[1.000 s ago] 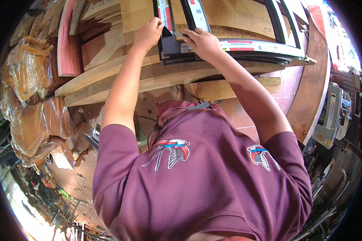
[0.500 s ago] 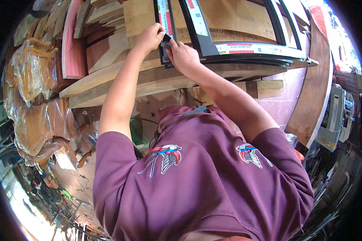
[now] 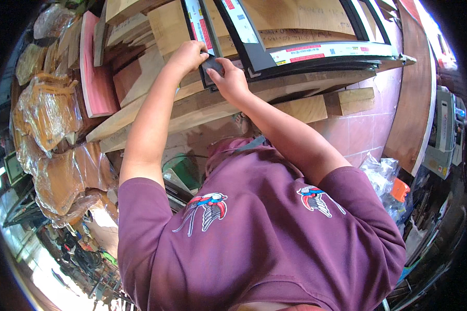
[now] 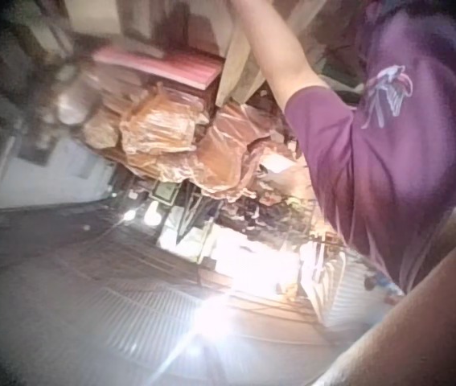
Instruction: The person peels protective film strips from the edges of a black window frame using a small metal tool. The person works along the frame's perimeter, lifting and removing the film in sections.
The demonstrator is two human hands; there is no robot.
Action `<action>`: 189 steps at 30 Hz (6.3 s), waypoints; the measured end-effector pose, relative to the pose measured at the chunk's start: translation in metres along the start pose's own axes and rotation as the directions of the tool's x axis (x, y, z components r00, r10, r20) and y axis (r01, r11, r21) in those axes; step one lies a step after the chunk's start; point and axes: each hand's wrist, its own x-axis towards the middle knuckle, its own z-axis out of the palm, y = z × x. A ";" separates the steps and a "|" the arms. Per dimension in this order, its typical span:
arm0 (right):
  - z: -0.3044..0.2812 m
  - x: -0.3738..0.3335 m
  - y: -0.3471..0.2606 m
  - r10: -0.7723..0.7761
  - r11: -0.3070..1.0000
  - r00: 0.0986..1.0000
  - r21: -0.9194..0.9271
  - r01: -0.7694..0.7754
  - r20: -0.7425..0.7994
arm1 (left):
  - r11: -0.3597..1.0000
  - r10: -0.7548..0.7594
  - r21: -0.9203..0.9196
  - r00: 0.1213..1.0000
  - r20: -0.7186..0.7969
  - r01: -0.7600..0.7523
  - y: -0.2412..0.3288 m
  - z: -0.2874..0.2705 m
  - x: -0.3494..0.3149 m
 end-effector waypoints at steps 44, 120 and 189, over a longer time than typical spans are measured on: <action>0.012 0.047 -0.018 -0.012 0.979 0.936 0.185 0.082 -0.353 | 0.883 -0.079 -0.464 0.956 -0.284 -0.065 0.014 0.012 -0.028; -0.078 -0.074 0.030 -0.223 0.782 0.710 -0.313 0.540 0.668 | 0.629 -0.775 -0.506 0.523 -0.354 0.590 -0.089 0.243 -0.139; -0.167 -0.103 0.081 -0.247 0.928 0.953 -0.240 0.285 0.175 | 0.972 0.167 0.205 0.957 -0.238 -0.118 0.053 0.073 -0.020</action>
